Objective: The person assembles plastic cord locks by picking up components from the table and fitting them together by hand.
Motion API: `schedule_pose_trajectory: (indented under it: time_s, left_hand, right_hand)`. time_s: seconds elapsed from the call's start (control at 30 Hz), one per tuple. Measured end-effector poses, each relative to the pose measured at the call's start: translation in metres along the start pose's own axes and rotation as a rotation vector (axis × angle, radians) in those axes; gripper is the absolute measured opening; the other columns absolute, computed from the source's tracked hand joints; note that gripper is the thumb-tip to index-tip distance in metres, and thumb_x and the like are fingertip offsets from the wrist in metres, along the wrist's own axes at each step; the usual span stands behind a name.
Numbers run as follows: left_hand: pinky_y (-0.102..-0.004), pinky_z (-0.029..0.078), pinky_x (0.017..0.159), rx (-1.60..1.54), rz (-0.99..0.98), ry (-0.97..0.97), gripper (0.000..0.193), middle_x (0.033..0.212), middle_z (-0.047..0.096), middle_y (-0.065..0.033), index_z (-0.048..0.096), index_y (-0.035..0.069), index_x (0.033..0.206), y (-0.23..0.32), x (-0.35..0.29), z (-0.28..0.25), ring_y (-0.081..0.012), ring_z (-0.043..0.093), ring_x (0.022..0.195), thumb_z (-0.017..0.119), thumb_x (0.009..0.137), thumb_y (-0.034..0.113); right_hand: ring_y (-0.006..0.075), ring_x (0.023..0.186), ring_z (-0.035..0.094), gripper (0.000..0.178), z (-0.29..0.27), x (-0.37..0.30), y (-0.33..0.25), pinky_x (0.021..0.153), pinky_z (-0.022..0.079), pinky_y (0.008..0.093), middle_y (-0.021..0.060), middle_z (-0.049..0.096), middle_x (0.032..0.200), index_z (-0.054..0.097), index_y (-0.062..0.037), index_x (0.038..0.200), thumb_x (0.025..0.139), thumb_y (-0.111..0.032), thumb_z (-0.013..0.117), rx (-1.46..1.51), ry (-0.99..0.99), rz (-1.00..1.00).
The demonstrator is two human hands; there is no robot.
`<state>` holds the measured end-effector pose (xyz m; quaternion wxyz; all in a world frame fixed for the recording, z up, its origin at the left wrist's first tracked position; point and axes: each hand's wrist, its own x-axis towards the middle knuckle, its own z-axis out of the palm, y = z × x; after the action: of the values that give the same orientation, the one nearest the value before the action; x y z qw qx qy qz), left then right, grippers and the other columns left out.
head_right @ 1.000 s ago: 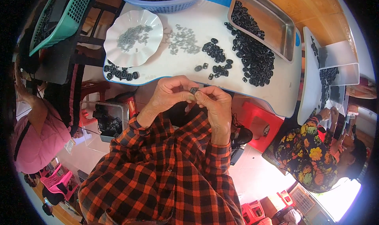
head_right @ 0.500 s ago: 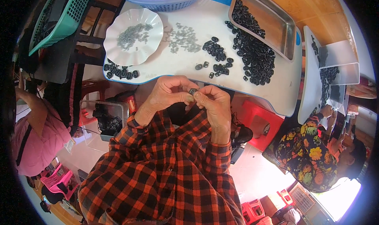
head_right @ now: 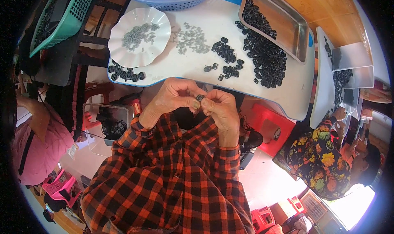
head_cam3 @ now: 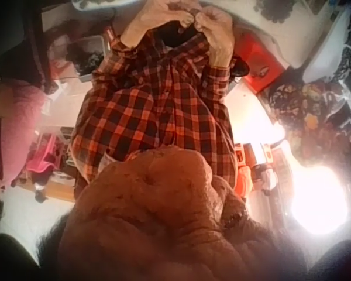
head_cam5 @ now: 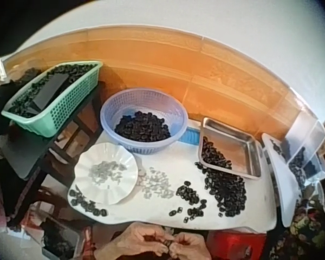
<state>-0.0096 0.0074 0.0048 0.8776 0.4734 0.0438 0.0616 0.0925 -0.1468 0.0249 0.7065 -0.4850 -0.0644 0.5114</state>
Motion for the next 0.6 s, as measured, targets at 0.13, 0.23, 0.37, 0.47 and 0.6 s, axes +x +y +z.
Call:
schedule_pose_trajectory:
  time_s: [0.13,0.23,0.37,0.47,0.6]
  left_hand:
    - [-0.0201,0.051,0.054,0.024,-0.027,-0.017,0.018,0.077,0.066,-0.006,0.065,-0.002,0.098,0.004,-0.001,0.004,-0.0083,0.062,0.063,0.068,0.08,0.001]
    - [-0.0229,0.053,0.058,0.058,0.011,0.014,0.019,0.078,0.064,-0.0076,0.064,-0.006,0.096,0.007,-0.003,0.008,-0.0118,0.063,0.066,0.068,0.078,-0.002]
    - [-0.0217,0.052,0.058,0.039,0.064,0.059,0.022,0.08,0.064,-0.0064,0.063,-0.005,0.099,0.005,0.0,0.018,-0.0099,0.061,0.065,0.068,0.078,-0.003]
    - [-0.0208,0.051,0.057,0.064,0.092,0.09,0.025,0.081,0.063,-0.0048,0.062,-0.004,0.102,0.007,0.0,0.022,-0.0087,0.06,0.065,0.068,0.078,-0.003]
    - [-0.0203,0.05,0.057,0.119,0.131,0.1,0.027,0.08,0.062,-0.003,0.062,-0.003,0.104,0.004,-0.001,0.02,-0.0079,0.06,0.066,0.068,0.078,-0.003]
  right_hand:
    - [0.0096,0.052,0.05,0.018,-0.005,0.004,-0.001,0.048,0.037,0.0201,0.0051,0.058,0.066,0.06,0.0005,0.079,0.076,-0.01,0.074,0.032,-0.05,0.046]
    - [0.0095,0.051,0.049,0.018,-0.004,0.005,0.0,0.047,0.036,0.0204,0.0043,0.057,0.064,0.059,-0.0001,0.078,0.076,-0.01,0.074,0.038,-0.08,0.044]
    - [0.0093,0.053,0.05,0.019,-0.002,0.004,-0.004,0.049,0.037,0.0197,0.0036,0.057,0.067,0.06,0.0002,0.081,0.077,-0.011,0.074,0.064,-0.019,-0.008]
    - [0.009,0.056,0.051,0.018,-0.002,0.0,-0.006,0.051,0.039,0.0198,0.0032,0.058,0.07,0.06,0.0005,0.083,0.079,-0.012,0.072,0.03,0.027,-0.056]
    - [0.0086,0.062,0.052,0.015,0.004,-0.003,-0.011,0.057,0.041,0.0207,0.0025,0.058,0.074,0.061,0.0004,0.086,0.084,-0.014,0.066,0.045,0.032,-0.084]
